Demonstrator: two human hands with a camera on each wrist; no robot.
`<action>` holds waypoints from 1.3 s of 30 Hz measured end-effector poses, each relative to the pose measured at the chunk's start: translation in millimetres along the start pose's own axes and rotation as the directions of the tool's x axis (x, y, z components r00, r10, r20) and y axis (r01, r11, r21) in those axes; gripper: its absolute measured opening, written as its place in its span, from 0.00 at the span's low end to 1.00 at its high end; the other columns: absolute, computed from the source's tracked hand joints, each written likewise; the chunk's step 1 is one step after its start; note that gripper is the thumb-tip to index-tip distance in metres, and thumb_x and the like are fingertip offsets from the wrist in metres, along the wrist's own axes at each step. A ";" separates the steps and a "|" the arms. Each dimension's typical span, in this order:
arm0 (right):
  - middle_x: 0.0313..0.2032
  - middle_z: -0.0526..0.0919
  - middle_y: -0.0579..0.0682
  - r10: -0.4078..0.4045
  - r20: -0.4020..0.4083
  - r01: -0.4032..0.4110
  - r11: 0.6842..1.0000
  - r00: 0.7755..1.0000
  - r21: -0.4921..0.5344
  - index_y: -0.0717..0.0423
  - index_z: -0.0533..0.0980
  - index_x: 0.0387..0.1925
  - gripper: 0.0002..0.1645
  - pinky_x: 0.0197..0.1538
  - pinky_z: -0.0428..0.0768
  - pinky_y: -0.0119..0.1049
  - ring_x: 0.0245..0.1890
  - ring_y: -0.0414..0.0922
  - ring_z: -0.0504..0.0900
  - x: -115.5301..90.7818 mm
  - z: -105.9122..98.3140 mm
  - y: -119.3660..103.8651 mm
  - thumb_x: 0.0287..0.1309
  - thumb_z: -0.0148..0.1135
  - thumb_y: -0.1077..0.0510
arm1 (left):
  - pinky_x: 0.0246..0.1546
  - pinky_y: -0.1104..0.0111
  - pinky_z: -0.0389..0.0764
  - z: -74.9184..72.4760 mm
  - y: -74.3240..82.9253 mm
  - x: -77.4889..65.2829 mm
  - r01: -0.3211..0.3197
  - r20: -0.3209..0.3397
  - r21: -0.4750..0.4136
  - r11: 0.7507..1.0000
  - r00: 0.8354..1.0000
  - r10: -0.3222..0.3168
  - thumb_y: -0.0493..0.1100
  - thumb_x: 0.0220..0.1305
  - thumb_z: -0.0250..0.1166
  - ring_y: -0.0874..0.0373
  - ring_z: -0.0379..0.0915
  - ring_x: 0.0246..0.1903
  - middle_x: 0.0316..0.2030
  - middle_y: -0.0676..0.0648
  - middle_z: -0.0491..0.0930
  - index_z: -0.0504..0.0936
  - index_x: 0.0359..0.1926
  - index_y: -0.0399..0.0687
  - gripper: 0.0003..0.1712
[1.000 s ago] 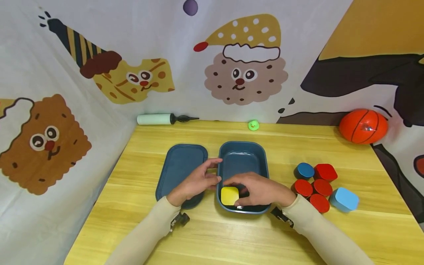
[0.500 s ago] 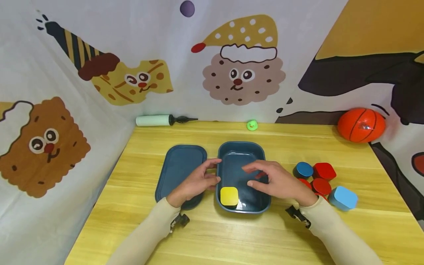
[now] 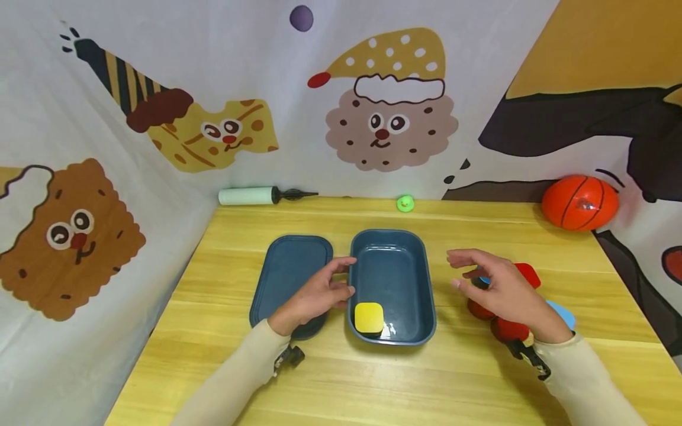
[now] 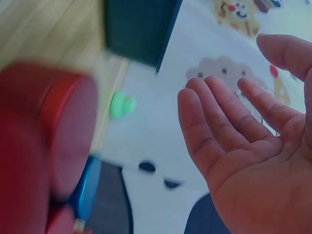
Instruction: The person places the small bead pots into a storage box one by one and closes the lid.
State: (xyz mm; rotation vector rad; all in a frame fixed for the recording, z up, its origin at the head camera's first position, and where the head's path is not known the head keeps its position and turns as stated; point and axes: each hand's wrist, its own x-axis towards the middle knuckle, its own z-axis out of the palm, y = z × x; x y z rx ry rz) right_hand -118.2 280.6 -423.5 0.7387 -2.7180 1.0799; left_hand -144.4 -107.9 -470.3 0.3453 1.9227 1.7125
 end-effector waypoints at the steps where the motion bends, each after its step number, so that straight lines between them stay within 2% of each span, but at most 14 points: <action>1: 0.58 0.87 0.46 0.017 -0.015 -0.017 1.000 1.000 -0.012 0.46 0.78 0.67 0.32 0.48 0.87 0.28 0.49 0.32 0.86 -4.2 -3.5 2.2 0.63 0.76 0.62 | 0.53 0.54 0.88 -0.4 -0.6 0.3 0.000 -0.001 0.002 1.000 1.000 0.000 0.34 0.76 0.61 0.40 0.80 0.60 0.78 0.35 0.59 0.58 0.83 0.51 0.39; 12: 0.53 0.89 0.53 0.149 -0.148 -0.166 0.981 0.978 -0.103 0.49 0.79 0.65 0.30 0.49 0.75 0.11 0.47 0.22 0.82 -52.9 -32.6 35.3 0.62 0.76 0.61 | 0.53 0.53 0.89 -4.8 -7.2 -1.4 -0.010 0.019 0.014 1.000 1.000 0.010 0.37 0.76 0.63 0.43 0.81 0.58 0.78 0.33 0.58 0.57 0.83 0.50 0.40; 20: 0.52 0.76 0.18 0.311 -0.199 -0.336 0.935 0.929 -0.111 0.53 0.81 0.62 0.25 0.47 0.68 0.05 0.53 0.09 0.66 -92.9 -48.3 55.7 0.65 0.75 0.57 | 0.55 0.51 0.88 -7.7 -2.2 0.2 -0.017 0.068 -0.019 1.000 0.997 0.019 0.35 0.77 0.63 0.37 0.77 0.65 0.77 0.33 0.58 0.55 0.83 0.50 0.41; 23: 0.56 0.82 0.34 0.381 -0.196 -0.410 0.902 0.904 -0.136 0.55 0.79 0.64 0.28 0.44 0.65 0.04 0.51 0.09 0.62 -106.0 -48.9 63.2 0.66 0.74 0.52 | 0.56 0.52 0.87 -7.5 0.2 1.2 -0.003 0.069 -0.012 1.000 0.998 0.004 0.35 0.77 0.63 0.38 0.77 0.64 0.77 0.35 0.59 0.56 0.83 0.52 0.41; 24: 0.58 0.83 0.44 0.404 -0.188 -0.432 0.890 0.895 -0.147 0.57 0.78 0.65 0.29 0.48 0.72 0.08 0.55 0.14 0.67 -109.7 -48.6 65.3 0.68 0.73 0.51 | 0.56 0.52 0.87 -7.6 1.0 1.3 0.001 0.069 -0.012 1.000 0.998 0.000 0.35 0.77 0.63 0.39 0.77 0.64 0.77 0.35 0.59 0.56 0.83 0.52 0.41; 26: 0.61 0.82 0.60 0.445 -0.174 -0.472 0.864 0.879 -0.174 0.58 0.76 0.67 0.32 0.47 0.71 0.08 0.60 0.30 0.76 -116.2 -47.0 69.2 0.69 0.71 0.47 | 0.56 0.52 0.87 -7.8 2.3 1.3 0.009 0.067 -0.020 1.000 0.998 -0.007 0.35 0.77 0.63 0.39 0.77 0.64 0.77 0.36 0.59 0.56 0.83 0.53 0.41; 27: 0.63 0.80 0.67 0.469 -0.164 -0.494 0.850 0.868 -0.184 0.59 0.75 0.69 0.34 0.54 0.77 0.15 0.63 0.41 0.78 -118.7 -46.0 70.4 0.70 0.70 0.45 | 0.56 0.52 0.87 -8.0 2.9 1.5 0.015 0.068 -0.028 1.000 0.998 -0.013 0.35 0.77 0.63 0.39 0.77 0.64 0.77 0.36 0.59 0.56 0.83 0.53 0.41; 28: 0.64 0.79 0.69 0.490 -0.155 -0.512 0.837 0.858 -0.193 0.59 0.73 0.70 0.35 0.58 0.82 0.25 0.64 0.52 0.79 -121.3 -45.0 71.4 0.71 0.69 0.44 | 0.56 0.52 0.87 -8.1 3.5 1.6 0.018 0.069 -0.035 0.999 0.998 -0.016 0.35 0.77 0.63 0.39 0.78 0.63 0.77 0.36 0.59 0.55 0.83 0.53 0.42; 30: 0.65 0.77 0.71 0.514 -0.144 -0.534 0.822 0.845 -0.197 0.60 0.72 0.71 0.38 0.60 0.81 0.24 0.61 0.73 0.74 -126.0 -43.7 73.9 0.71 0.68 0.42 | 0.56 0.51 0.87 -8.0 4.2 1.4 0.025 0.070 -0.050 0.998 0.997 -0.022 0.35 0.77 0.63 0.40 0.78 0.62 0.77 0.35 0.59 0.55 0.83 0.52 0.42; 31: 0.66 0.77 0.71 0.528 -0.138 -0.545 0.814 0.838 -0.200 0.59 0.72 0.72 0.39 0.60 0.81 0.24 0.61 0.74 0.74 -127.8 -43.1 75.0 0.71 0.68 0.41 | 0.56 0.51 0.87 -8.1 3.9 1.6 0.029 0.070 -0.057 0.998 0.997 -0.025 0.35 0.76 0.63 0.41 0.78 0.61 0.77 0.35 0.59 0.55 0.83 0.51 0.42; 33: 0.67 0.75 0.73 0.547 -0.119 -0.560 0.807 0.829 -0.189 0.62 0.70 0.73 0.42 0.62 0.82 0.52 0.62 0.76 0.72 -130.2 -42.0 77.1 0.69 0.70 0.42 | 0.55 0.51 0.87 -7.7 3.5 1.2 0.034 0.064 -0.063 0.997 0.997 -0.030 0.35 0.76 0.64 0.43 0.79 0.60 0.77 0.34 0.60 0.55 0.83 0.51 0.42; 35: 0.67 0.73 0.75 0.565 -0.091 -0.572 0.800 0.820 -0.181 0.65 0.66 0.75 0.47 0.58 0.86 0.50 0.61 0.75 0.72 -131.4 -42.4 80.5 0.67 0.72 0.42 | 0.55 0.51 0.87 -7.2 2.6 0.8 0.036 0.059 -0.065 0.997 0.998 -0.032 0.34 0.76 0.64 0.44 0.79 0.59 0.76 0.34 0.60 0.56 0.83 0.51 0.42; 37: 0.68 0.70 0.78 0.593 -0.056 -0.592 0.786 0.804 -0.181 0.70 0.62 0.76 0.53 0.49 0.81 0.67 0.61 0.75 0.72 -130.7 -42.8 82.9 0.66 0.74 0.42 | 0.55 0.52 0.87 -7.0 1.1 1.1 0.038 0.052 -0.068 0.997 0.998 -0.035 0.34 0.76 0.64 0.45 0.79 0.58 0.76 0.34 0.61 0.56 0.83 0.52 0.42; 39: 0.67 0.67 0.81 0.610 -0.031 -0.605 0.776 0.792 -0.181 0.73 0.59 0.76 0.57 0.46 0.85 0.63 0.60 0.77 0.73 -129.7 -43.5 85.9 0.65 0.75 0.42 | 0.54 0.53 0.88 -6.8 0.1 1.5 0.033 0.048 -0.071 0.997 0.998 -0.029 0.34 0.76 0.64 0.44 0.79 0.59 0.75 0.33 0.61 0.56 0.83 0.51 0.42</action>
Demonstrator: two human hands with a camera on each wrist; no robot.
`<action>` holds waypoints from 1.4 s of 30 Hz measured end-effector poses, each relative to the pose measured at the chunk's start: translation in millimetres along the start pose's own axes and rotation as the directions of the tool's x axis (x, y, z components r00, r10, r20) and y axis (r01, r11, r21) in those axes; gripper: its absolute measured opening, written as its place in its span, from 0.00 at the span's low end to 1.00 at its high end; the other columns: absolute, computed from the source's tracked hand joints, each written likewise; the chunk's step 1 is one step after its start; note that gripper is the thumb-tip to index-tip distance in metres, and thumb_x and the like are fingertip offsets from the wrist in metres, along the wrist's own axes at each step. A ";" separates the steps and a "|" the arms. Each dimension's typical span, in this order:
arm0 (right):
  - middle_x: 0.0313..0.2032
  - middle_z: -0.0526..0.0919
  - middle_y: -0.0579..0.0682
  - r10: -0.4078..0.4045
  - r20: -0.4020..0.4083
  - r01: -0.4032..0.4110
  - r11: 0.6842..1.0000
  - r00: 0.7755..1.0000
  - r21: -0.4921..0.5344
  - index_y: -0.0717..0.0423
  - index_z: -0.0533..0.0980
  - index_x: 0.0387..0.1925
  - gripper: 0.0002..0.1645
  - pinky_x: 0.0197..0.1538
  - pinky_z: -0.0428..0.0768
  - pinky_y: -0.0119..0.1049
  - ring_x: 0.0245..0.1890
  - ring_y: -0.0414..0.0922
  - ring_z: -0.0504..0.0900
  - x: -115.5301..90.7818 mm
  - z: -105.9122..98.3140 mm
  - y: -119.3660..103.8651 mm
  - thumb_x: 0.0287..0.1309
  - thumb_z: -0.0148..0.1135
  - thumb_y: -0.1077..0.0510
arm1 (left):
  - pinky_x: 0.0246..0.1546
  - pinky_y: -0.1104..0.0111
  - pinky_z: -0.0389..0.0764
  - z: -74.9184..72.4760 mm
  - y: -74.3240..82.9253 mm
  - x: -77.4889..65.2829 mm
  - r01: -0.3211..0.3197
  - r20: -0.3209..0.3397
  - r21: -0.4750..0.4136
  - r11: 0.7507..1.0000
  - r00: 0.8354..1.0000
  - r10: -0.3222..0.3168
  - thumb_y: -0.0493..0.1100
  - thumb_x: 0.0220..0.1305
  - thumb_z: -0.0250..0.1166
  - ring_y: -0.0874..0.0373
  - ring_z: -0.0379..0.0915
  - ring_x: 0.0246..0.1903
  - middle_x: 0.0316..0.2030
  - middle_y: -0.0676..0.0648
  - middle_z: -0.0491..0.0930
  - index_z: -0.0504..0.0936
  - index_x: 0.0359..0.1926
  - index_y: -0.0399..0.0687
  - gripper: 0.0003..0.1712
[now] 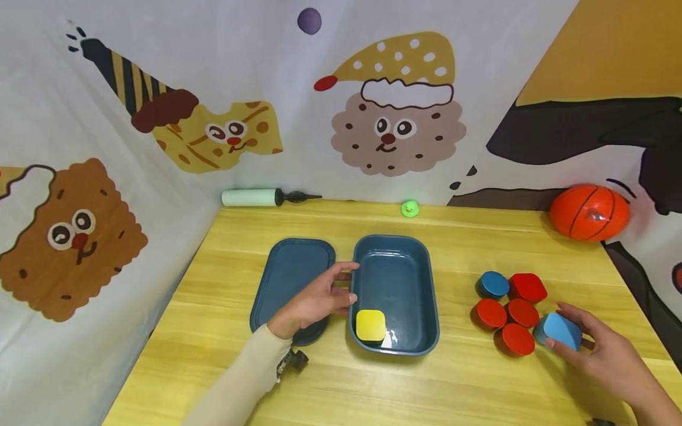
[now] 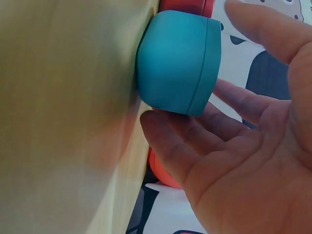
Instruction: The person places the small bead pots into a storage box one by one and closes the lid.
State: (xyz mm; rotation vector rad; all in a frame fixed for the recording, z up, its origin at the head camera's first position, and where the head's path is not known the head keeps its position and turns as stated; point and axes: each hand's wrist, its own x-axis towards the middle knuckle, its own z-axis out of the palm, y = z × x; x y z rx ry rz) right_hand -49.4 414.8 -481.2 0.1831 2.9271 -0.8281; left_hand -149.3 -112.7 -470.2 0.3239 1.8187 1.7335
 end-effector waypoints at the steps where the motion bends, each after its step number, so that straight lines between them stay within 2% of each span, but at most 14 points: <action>1: 0.67 0.67 0.81 0.003 0.010 -0.003 1.000 1.000 -0.011 0.74 0.59 0.76 0.57 0.44 0.86 0.60 0.59 0.78 0.73 0.4 -0.5 0.9 0.64 0.75 0.42 | 0.54 0.52 0.88 0.3 -0.6 0.0 0.001 -0.003 0.001 1.000 1.000 -0.001 0.34 0.76 0.64 0.44 0.79 0.59 0.75 0.33 0.61 0.56 0.83 0.51 0.42; 7: 0.63 0.69 0.83 0.003 -0.002 -0.003 0.999 1.000 -0.046 0.77 0.66 0.70 0.48 0.41 0.88 0.57 0.55 0.80 0.76 2.2 -2.8 2.6 0.65 0.75 0.47 | 0.53 0.53 0.88 1.9 1.0 0.0 0.008 -0.020 0.014 1.000 1.000 -0.007 0.35 0.76 0.64 0.43 0.79 0.59 0.75 0.35 0.62 0.57 0.83 0.54 0.42; 12: 0.62 0.68 0.84 0.051 -0.032 -0.053 0.997 0.998 -0.057 0.76 0.66 0.70 0.50 0.43 0.88 0.60 0.54 0.79 0.76 1.3 -5.0 -0.5 0.64 0.76 0.45 | 0.53 0.52 0.88 1.1 1.2 -0.5 0.007 -0.019 0.008 1.000 1.000 -0.007 0.35 0.76 0.64 0.45 0.79 0.58 0.75 0.34 0.62 0.57 0.83 0.54 0.42; 17: 0.63 0.68 0.84 0.071 -0.113 -0.077 0.996 0.991 -0.045 0.75 0.65 0.72 0.50 0.45 0.85 0.64 0.56 0.79 0.73 -3.1 -8.6 -4.8 0.64 0.76 0.46 | 0.55 0.51 0.87 -0.3 -0.3 -3.3 0.014 -0.026 0.008 1.000 1.000 -0.013 0.35 0.75 0.64 0.48 0.79 0.57 0.75 0.36 0.63 0.58 0.82 0.57 0.41; 20: 0.63 0.69 0.83 0.057 -0.162 -0.063 0.998 0.985 -0.031 0.74 0.66 0.72 0.49 0.41 0.85 0.62 0.57 0.79 0.72 -6.6 -10.2 -8.8 0.63 0.77 0.47 | 0.55 0.51 0.87 -0.9 -1.5 -3.3 0.009 -0.016 0.010 1.000 1.000 -0.009 0.35 0.76 0.64 0.47 0.79 0.58 0.75 0.35 0.62 0.58 0.82 0.56 0.41; 23: 0.62 0.72 0.82 0.013 -0.224 -0.020 0.999 0.975 -0.027 0.73 0.68 0.71 0.48 0.34 0.88 0.36 0.56 0.78 0.73 -8.7 -11.1 -16.3 0.61 0.78 0.48 | 0.54 0.53 0.87 -1.8 -2.2 -1.0 -0.001 -0.008 0.014 1.000 1.000 0.001 0.35 0.76 0.64 0.45 0.79 0.59 0.76 0.34 0.61 0.57 0.83 0.55 0.41; 25: 0.60 0.74 0.80 -0.034 -0.278 0.029 0.999 0.960 -0.023 0.71 0.70 0.70 0.46 0.30 0.77 0.17 0.55 0.76 0.74 -8.9 -11.0 -23.9 0.60 0.80 0.51 | 0.54 0.53 0.87 -2.2 -1.8 0.4 -0.010 -0.008 0.015 1.000 1.000 0.010 0.35 0.76 0.63 0.44 0.79 0.60 0.76 0.34 0.61 0.57 0.83 0.55 0.41; 26: 0.60 0.75 0.79 -0.057 -0.302 0.053 0.998 0.952 -0.021 0.70 0.71 0.70 0.45 0.30 0.72 0.11 0.54 0.74 0.75 -8.8 -11.1 -28.1 0.59 0.80 0.51 | 0.54 0.54 0.87 -2.4 -1.6 0.9 -0.009 -0.011 0.014 1.000 1.000 0.009 0.35 0.76 0.63 0.44 0.79 0.60 0.76 0.34 0.61 0.57 0.83 0.56 0.41; 27: 0.59 0.77 0.77 -0.081 -0.325 0.079 0.997 0.942 -0.020 0.69 0.73 0.69 0.45 0.31 0.66 0.07 0.53 0.67 0.78 -8.6 -11.0 -32.3 0.58 0.81 0.51 | 0.54 0.54 0.87 -2.7 -1.4 1.1 -0.008 -0.013 0.014 1.000 1.000 0.008 0.35 0.76 0.63 0.44 0.79 0.60 0.76 0.34 0.61 0.57 0.83 0.56 0.41; 29: 0.58 0.79 0.75 -0.126 -0.356 0.131 0.991 0.926 -0.010 0.66 0.75 0.68 0.43 0.34 0.63 0.04 0.53 0.45 0.81 -7.5 -11.2 -41.3 0.56 0.82 0.52 | 0.54 0.53 0.87 -2.9 -0.8 0.5 -0.005 -0.015 0.013 1.000 1.000 0.005 0.35 0.76 0.63 0.43 0.78 0.60 0.76 0.34 0.60 0.57 0.82 0.57 0.41; 31: 0.57 0.81 0.72 -0.174 -0.379 0.187 0.982 0.909 -0.004 0.63 0.77 0.67 0.42 0.37 0.64 0.03 0.49 0.24 0.73 -6.1 -11.9 -50.4 0.54 0.84 0.53 | 0.55 0.53 0.87 -2.9 -0.7 0.2 0.002 -0.010 0.010 1.000 1.000 -0.001 0.35 0.76 0.63 0.43 0.78 0.60 0.76 0.35 0.60 0.57 0.82 0.58 0.41; 33: 0.56 0.82 0.69 -0.215 -0.377 0.234 0.972 0.901 0.004 0.61 0.78 0.66 0.41 0.40 0.65 0.03 0.46 0.12 0.62 -3.8 -11.9 -59.4 0.52 0.84 0.54 | 0.55 0.52 0.87 -2.8 -1.2 0.2 0.001 -0.005 0.005 1.000 1.000 -0.001 0.35 0.76 0.63 0.43 0.78 0.60 0.76 0.34 0.60 0.57 0.83 0.58 0.41; 37: 0.55 0.83 0.64 -0.296 -0.334 0.325 0.945 0.895 0.033 0.58 0.80 0.64 0.39 0.43 0.66 0.03 0.48 0.12 0.64 1.3 -9.5 -78.3 0.51 0.85 0.56 | 0.56 0.52 0.87 -1.7 -1.7 1.1 -0.003 0.000 0.001 1.000 1.000 0.003 0.35 0.76 0.63 0.43 0.78 0.60 0.76 0.33 0.60 0.56 0.83 0.56 0.42; 42: 0.53 0.85 0.61 -0.403 -0.299 0.433 0.900 0.865 0.038 0.57 0.81 0.62 0.38 0.43 0.72 0.07 0.44 0.15 0.70 7.3 -0.5 -102.8 0.48 0.86 0.58 | 0.55 0.53 0.87 -0.2 -0.1 0.9 0.004 -0.007 0.018 1.000 1.000 -0.004 0.34 0.76 0.62 0.43 0.78 0.60 0.76 0.34 0.60 0.55 0.83 0.56 0.42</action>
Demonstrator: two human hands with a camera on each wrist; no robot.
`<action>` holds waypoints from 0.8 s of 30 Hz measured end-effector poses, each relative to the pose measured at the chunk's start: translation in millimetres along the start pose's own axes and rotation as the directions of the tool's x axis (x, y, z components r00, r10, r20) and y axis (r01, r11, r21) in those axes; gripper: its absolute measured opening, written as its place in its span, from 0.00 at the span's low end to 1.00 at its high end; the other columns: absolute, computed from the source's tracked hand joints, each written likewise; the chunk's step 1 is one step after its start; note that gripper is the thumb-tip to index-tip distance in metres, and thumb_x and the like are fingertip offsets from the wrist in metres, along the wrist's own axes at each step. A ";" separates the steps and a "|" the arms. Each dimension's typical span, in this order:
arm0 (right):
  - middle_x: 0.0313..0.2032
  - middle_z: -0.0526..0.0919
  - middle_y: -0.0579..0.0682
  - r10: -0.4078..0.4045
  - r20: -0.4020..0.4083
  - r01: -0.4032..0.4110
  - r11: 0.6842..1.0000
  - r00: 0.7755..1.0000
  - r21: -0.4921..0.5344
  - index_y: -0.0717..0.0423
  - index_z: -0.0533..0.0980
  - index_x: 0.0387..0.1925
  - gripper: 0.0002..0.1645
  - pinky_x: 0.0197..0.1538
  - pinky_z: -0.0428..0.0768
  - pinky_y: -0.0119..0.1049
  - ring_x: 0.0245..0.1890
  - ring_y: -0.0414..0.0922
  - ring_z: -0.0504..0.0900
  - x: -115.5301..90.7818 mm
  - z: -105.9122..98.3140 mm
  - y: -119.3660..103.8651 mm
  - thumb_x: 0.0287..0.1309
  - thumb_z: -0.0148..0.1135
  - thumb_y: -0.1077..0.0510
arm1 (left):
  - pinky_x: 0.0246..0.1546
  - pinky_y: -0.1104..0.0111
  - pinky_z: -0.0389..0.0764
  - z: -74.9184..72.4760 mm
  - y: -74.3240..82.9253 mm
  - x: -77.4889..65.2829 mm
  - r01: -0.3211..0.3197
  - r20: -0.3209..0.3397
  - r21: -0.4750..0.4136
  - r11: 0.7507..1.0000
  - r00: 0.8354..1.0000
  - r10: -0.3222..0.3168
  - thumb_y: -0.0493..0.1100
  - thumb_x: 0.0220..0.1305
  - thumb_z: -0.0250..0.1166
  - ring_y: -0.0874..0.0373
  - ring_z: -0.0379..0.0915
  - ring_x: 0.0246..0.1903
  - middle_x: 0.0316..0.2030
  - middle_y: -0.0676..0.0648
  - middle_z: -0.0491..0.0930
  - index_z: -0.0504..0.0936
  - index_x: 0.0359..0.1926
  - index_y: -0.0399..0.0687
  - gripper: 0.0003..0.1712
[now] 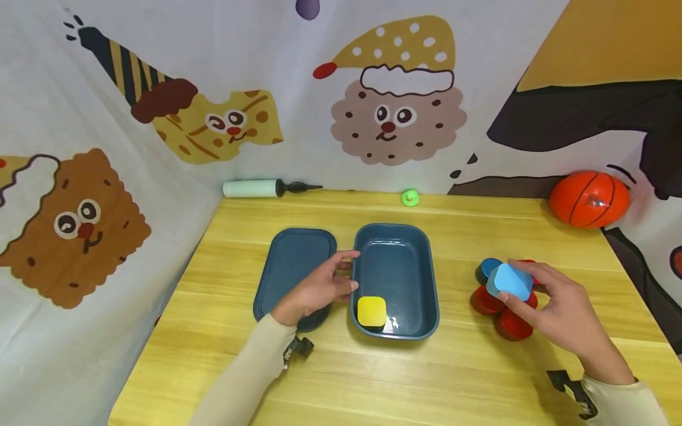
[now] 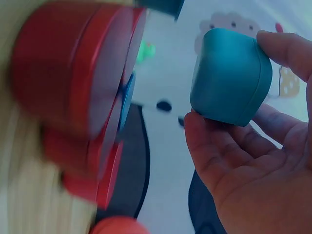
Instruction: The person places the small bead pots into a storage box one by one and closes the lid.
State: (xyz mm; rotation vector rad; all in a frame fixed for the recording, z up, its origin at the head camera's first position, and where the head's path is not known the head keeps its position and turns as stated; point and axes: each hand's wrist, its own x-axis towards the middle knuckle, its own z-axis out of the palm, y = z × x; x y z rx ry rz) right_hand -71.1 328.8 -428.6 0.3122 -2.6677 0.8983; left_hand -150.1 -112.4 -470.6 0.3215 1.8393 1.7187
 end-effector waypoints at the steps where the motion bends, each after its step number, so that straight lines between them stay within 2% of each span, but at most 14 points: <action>1: 0.53 0.85 0.61 -0.016 0.007 0.016 1.000 1.000 -0.003 0.57 0.81 0.62 0.38 0.42 0.73 0.09 0.44 0.16 0.71 1.7 3.3 -3.9 0.48 0.86 0.58 | 0.56 0.53 0.87 0.2 0.1 0.4 0.003 -0.001 0.004 1.000 1.000 -0.003 0.34 0.77 0.62 0.44 0.78 0.60 0.76 0.34 0.60 0.55 0.83 0.56 0.42; 9: 0.54 0.87 0.51 -0.138 0.085 0.137 0.990 0.987 0.013 0.53 0.81 0.64 0.39 0.40 0.80 0.20 0.40 0.33 0.81 18.9 29.9 -34.1 0.48 0.86 0.55 | 0.55 0.52 0.87 3.4 2.1 0.6 0.007 -0.019 0.042 0.999 1.000 -0.007 0.35 0.77 0.61 0.43 0.78 0.59 0.77 0.35 0.61 0.55 0.84 0.56 0.41; 13: 0.56 0.86 0.47 -0.188 0.122 0.183 0.982 0.974 0.051 0.49 0.81 0.65 0.39 0.43 0.85 0.27 0.44 0.40 0.84 26.6 43.8 -46.3 0.50 0.85 0.56 | 0.53 0.53 0.87 4.7 3.8 0.0 0.004 -0.020 0.054 0.999 1.000 -0.003 0.36 0.77 0.61 0.42 0.78 0.58 0.76 0.34 0.61 0.56 0.83 0.58 0.41; 18: 0.56 0.86 0.46 -0.215 0.187 0.197 0.974 0.959 0.110 0.47 0.80 0.66 0.38 0.42 0.89 0.41 0.47 0.44 0.85 31.5 62.6 -61.3 0.53 0.83 0.54 | 0.54 0.52 0.87 4.5 3.9 0.0 0.006 -0.023 0.063 0.998 1.000 -0.004 0.36 0.77 0.61 0.44 0.78 0.58 0.76 0.36 0.61 0.56 0.83 0.59 0.41; 21: 0.58 0.86 0.48 -0.252 0.220 0.231 0.966 0.942 0.117 0.47 0.80 0.66 0.39 0.45 0.90 0.45 0.48 0.46 0.86 32.4 75.1 -69.6 0.52 0.84 0.53 | 0.54 0.52 0.87 4.6 2.4 -0.5 0.009 -0.027 0.061 0.998 1.000 -0.008 0.36 0.77 0.61 0.45 0.79 0.58 0.76 0.36 0.61 0.56 0.83 0.58 0.41; 24: 0.59 0.85 0.48 -0.291 0.259 0.269 0.956 0.921 0.119 0.48 0.80 0.66 0.39 0.48 0.90 0.45 0.50 0.45 0.86 33.0 84.5 -77.8 0.53 0.83 0.52 | 0.54 0.52 0.87 5.5 3.2 -0.8 0.007 -0.027 0.058 0.998 1.000 -0.006 0.35 0.77 0.61 0.45 0.78 0.59 0.76 0.35 0.61 0.55 0.83 0.57 0.41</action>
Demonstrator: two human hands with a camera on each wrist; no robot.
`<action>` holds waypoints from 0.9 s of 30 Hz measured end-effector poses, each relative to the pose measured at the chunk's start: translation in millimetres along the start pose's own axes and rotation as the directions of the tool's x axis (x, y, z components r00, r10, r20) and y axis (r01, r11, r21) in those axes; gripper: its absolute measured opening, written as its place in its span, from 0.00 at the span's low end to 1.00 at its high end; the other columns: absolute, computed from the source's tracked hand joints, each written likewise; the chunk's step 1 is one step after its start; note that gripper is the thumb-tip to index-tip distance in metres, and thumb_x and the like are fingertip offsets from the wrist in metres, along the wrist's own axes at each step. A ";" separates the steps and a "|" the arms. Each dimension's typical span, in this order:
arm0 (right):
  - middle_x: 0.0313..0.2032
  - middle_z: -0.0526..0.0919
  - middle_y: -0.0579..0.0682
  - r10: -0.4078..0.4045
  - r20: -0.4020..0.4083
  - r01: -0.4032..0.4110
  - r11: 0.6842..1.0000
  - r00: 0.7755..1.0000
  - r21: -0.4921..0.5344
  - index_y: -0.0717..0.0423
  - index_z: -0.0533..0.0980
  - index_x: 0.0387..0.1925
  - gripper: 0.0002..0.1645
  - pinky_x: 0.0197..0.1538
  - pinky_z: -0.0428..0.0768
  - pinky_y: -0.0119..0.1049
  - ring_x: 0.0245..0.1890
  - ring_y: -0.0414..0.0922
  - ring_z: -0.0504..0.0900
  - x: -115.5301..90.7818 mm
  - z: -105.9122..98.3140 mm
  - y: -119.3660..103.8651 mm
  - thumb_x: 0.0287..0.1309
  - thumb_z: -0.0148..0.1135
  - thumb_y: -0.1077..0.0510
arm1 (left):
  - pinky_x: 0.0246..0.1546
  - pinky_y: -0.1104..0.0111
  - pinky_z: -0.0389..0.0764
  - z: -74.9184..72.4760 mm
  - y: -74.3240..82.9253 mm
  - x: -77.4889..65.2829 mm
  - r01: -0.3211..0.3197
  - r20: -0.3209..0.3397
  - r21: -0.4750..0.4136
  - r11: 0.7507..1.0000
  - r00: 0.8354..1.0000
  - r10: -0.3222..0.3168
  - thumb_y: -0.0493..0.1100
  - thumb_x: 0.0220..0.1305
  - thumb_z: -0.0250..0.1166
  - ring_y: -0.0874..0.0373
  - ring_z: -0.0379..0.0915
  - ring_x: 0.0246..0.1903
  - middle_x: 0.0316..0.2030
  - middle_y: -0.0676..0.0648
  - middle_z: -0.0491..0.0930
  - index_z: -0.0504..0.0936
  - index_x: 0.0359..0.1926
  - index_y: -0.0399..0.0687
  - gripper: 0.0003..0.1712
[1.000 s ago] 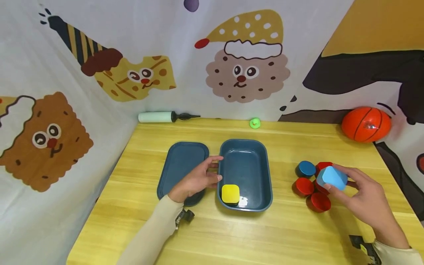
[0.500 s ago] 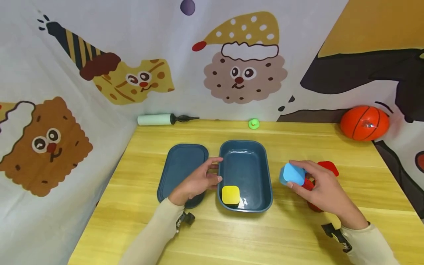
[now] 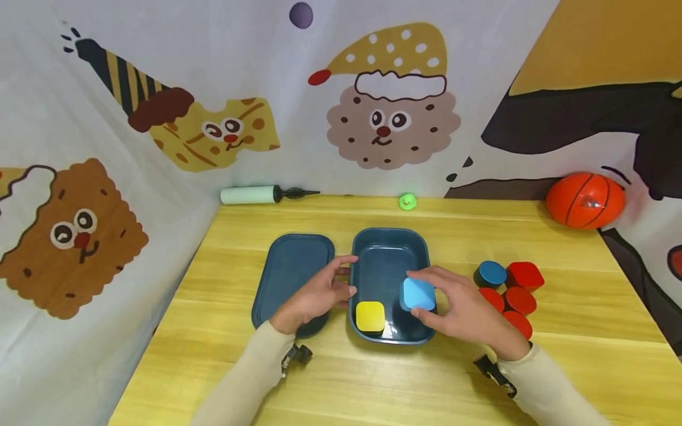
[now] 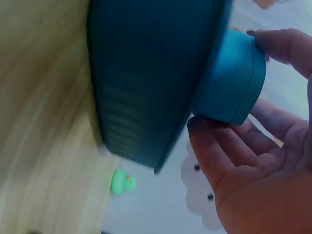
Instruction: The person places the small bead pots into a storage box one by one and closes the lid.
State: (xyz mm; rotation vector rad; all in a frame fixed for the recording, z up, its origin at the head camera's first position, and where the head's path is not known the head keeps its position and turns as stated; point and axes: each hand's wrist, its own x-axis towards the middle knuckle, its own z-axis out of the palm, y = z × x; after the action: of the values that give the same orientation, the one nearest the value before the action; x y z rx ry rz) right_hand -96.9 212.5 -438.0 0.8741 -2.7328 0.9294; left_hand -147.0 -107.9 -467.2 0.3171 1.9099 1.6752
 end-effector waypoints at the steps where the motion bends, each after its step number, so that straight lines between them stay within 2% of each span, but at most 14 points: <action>1: 0.59 0.85 0.48 -0.007 0.019 0.007 1.000 1.000 -0.004 0.48 0.80 0.66 0.38 0.48 0.90 0.44 0.50 0.44 0.86 1.3 3.2 -1.7 0.53 0.83 0.51 | 0.54 0.52 0.87 0.1 -0.2 -0.3 -0.001 0.000 0.000 1.000 1.000 0.001 0.35 0.78 0.61 0.44 0.78 0.60 0.76 0.35 0.61 0.55 0.83 0.57 0.41; 8: 0.56 0.85 0.44 -0.015 0.126 0.020 0.999 0.992 -0.036 0.50 0.81 0.64 0.36 0.46 0.87 0.35 0.47 0.39 0.84 7.2 16.5 -8.2 0.54 0.81 0.47 | 0.56 0.48 0.86 0.9 0.1 -0.1 0.002 -0.006 0.024 1.000 1.000 -0.002 0.36 0.78 0.61 0.44 0.78 0.61 0.76 0.35 0.62 0.55 0.83 0.58 0.41; 11: 0.55 0.86 0.43 -0.006 0.187 0.013 0.999 0.982 -0.035 0.50 0.82 0.63 0.35 0.45 0.87 0.34 0.48 0.39 0.83 8.9 18.5 -10.2 0.55 0.81 0.45 | 0.55 0.48 0.86 1.1 0.8 0.6 0.002 -0.008 0.027 1.000 1.000 -0.002 0.36 0.78 0.61 0.44 0.78 0.61 0.75 0.34 0.63 0.56 0.83 0.58 0.40; 17: 0.55 0.87 0.44 0.003 0.291 0.023 0.996 0.957 -0.088 0.48 0.83 0.62 0.35 0.51 0.87 0.43 0.51 0.42 0.83 12.9 23.5 -12.6 0.53 0.82 0.43 | 0.54 0.52 0.88 0.8 0.8 0.3 0.005 -0.013 0.027 1.000 1.000 -0.005 0.34 0.77 0.61 0.43 0.80 0.60 0.74 0.34 0.64 0.56 0.83 0.56 0.40; 22: 0.56 0.88 0.46 0.017 0.327 0.029 0.991 0.945 -0.134 0.47 0.84 0.61 0.35 0.55 0.85 0.50 0.53 0.47 0.85 15.5 26.5 -12.6 0.52 0.83 0.43 | 0.52 0.55 0.89 -0.1 1.7 0.8 -0.008 0.002 0.016 1.000 1.000 0.008 0.33 0.78 0.60 0.39 0.79 0.62 0.74 0.33 0.64 0.54 0.83 0.53 0.41; 27: 0.57 0.88 0.48 0.027 0.352 0.031 0.987 0.936 -0.160 0.48 0.84 0.62 0.36 0.59 0.83 0.54 0.56 0.50 0.84 16.6 28.3 -13.2 0.52 0.83 0.42 | 0.52 0.56 0.89 -0.3 1.7 0.9 -0.006 0.006 0.015 1.000 1.000 0.005 0.33 0.77 0.60 0.40 0.79 0.61 0.73 0.33 0.64 0.55 0.83 0.55 0.41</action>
State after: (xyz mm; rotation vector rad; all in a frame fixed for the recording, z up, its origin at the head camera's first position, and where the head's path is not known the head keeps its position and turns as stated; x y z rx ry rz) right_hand -101.4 179.2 -449.1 1.1051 -3.0492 0.5806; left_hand -148.2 -107.4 -465.8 0.3332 1.9193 1.6625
